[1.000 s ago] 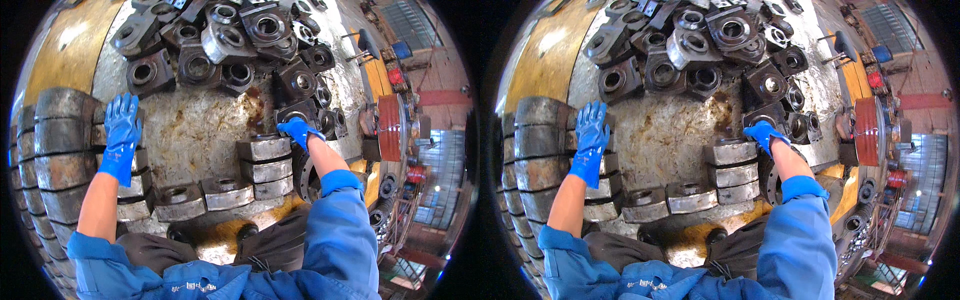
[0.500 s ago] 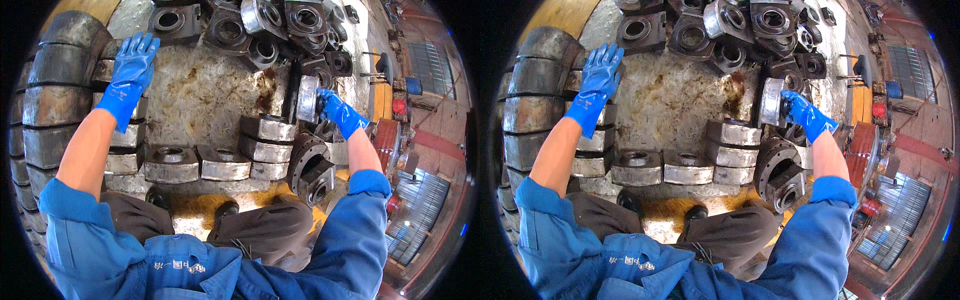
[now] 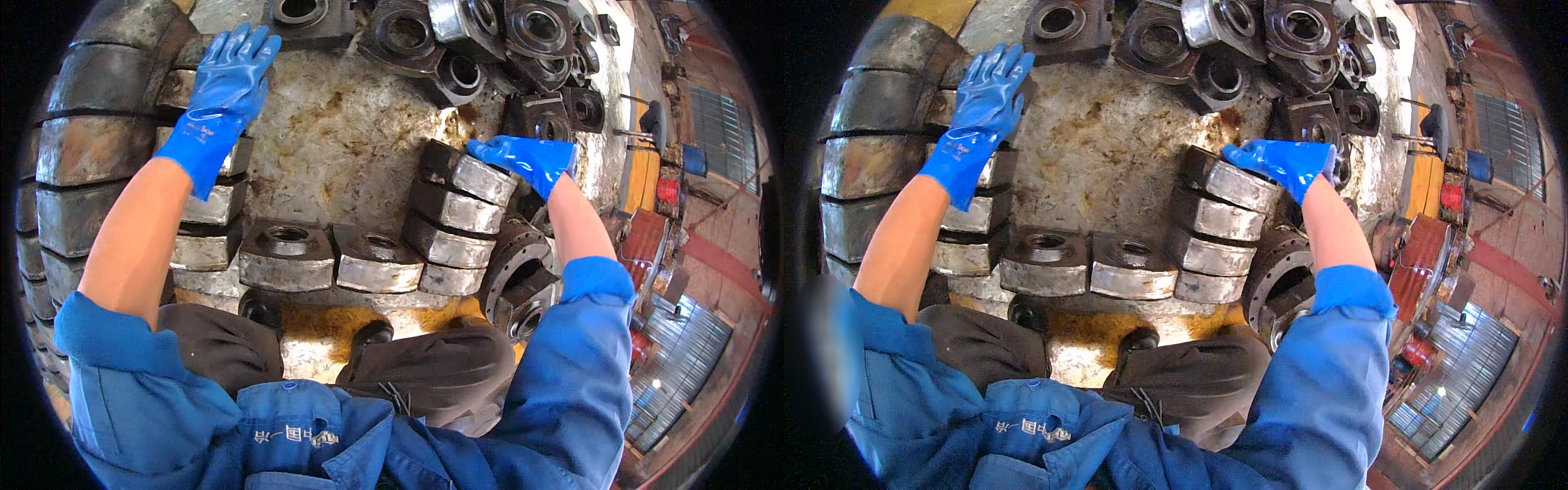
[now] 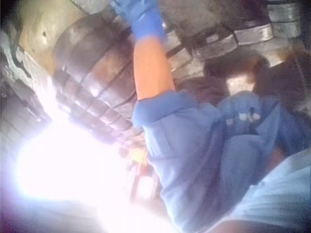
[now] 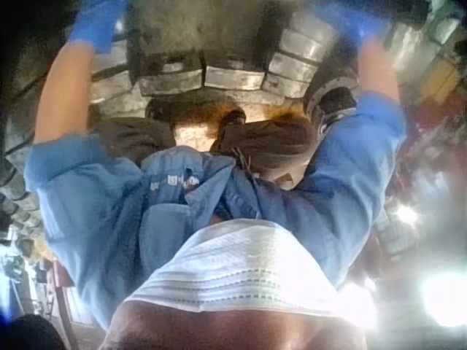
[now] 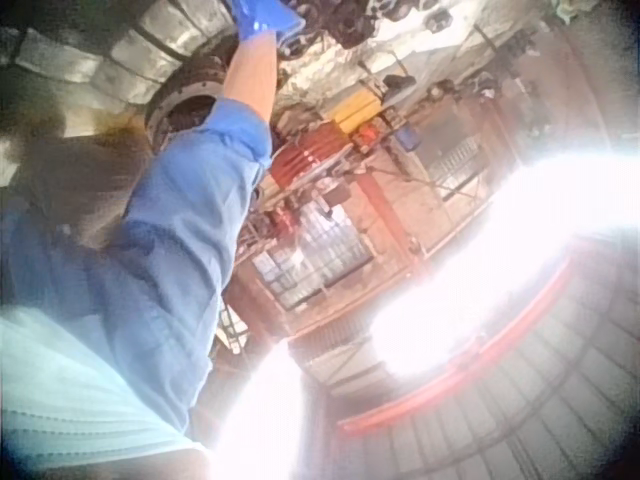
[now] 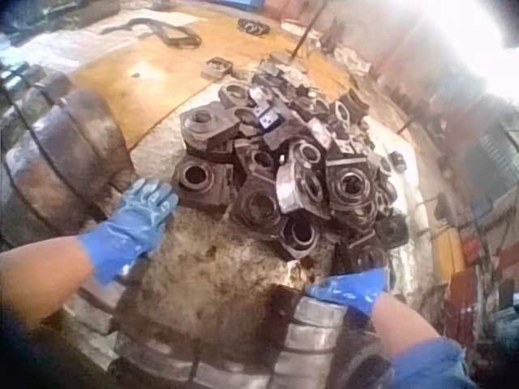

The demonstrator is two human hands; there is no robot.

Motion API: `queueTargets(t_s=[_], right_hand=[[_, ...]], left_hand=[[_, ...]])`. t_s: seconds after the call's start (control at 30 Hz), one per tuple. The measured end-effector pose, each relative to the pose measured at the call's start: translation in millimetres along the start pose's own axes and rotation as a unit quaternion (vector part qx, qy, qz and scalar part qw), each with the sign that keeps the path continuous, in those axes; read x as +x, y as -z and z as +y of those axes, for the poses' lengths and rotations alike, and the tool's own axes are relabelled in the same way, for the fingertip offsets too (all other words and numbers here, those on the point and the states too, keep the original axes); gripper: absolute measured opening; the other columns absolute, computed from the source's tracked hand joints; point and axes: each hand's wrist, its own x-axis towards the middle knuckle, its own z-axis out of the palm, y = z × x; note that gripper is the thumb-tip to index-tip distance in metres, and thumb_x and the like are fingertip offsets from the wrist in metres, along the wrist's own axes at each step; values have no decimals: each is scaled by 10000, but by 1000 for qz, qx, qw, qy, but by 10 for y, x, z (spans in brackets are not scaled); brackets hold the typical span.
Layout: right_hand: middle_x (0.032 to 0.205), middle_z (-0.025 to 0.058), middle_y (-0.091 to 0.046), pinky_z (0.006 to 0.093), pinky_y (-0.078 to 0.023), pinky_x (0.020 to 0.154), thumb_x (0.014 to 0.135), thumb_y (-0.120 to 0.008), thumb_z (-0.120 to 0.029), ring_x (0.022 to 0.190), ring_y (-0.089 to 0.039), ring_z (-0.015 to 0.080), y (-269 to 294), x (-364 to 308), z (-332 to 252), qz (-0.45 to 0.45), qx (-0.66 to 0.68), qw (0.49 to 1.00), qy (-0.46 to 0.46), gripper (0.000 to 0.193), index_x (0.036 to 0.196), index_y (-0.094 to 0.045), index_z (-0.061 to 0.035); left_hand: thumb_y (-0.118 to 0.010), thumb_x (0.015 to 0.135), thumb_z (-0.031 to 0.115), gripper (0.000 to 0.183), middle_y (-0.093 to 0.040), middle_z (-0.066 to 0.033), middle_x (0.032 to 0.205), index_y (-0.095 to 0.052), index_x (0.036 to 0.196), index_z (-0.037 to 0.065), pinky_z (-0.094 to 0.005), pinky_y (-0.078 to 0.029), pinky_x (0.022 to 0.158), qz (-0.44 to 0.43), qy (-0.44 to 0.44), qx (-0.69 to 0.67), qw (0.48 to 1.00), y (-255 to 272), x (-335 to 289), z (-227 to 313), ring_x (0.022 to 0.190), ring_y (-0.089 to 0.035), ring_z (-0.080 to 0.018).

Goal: The person organizes heavy metal industrial components on the floor by hand, picking up blocks and circular parts from a pile and arranging them into neat rows.

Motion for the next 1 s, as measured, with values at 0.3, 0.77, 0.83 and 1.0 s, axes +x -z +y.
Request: queueTargets(t_s=[0.3, 0.77, 0.83, 1.0], right_hand=[[1485, 164, -702, 456, -430, 1224, 983, -557, -828, 1380, -645, 317, -12, 441, 468, -83, 21, 996, -1, 905, 1478, -693, -83], [1604, 126, -611, 467, -396, 1265, 1059, -465, -734, 1471, -578, 364, 113, 291, 266, 38, -153, 986, 61, 759, 1522, -665, -168], [1573, 122, -643, 443, -412, 1250, 1040, -546, -719, 1454, -597, 330, 96, 335, 266, 51, -63, 995, 62, 736, 1510, -681, -169], [1538, 66, -680, 387, -428, 1217, 1028, -607, -659, 1404, -625, 246, 139, 1, -82, 28, -10, 999, 36, 674, 1512, -689, -199]], left_hand=[[-737, 922, 172, 757, -482, -142, 1694, -505, 1643, 165, -552, -285, 1334, -5, -9, -14, 1000, 21, 111, 67, 1578, -420, -383], [-715, 937, 176, 763, -487, -157, 1692, -478, 1662, 170, -550, -296, 1330, -37, -15, 28, 999, 103, 148, 92, 1583, -421, -384], [-716, 937, 177, 762, -488, -156, 1692, -480, 1662, 171, -551, -297, 1330, -37, -16, 28, 999, 86, 138, 97, 1581, -424, -384], [-719, 940, 179, 759, -489, -147, 1693, -482, 1661, 171, -549, -296, 1331, -34, -13, 25, 999, 69, 129, 86, 1577, -432, -384]])
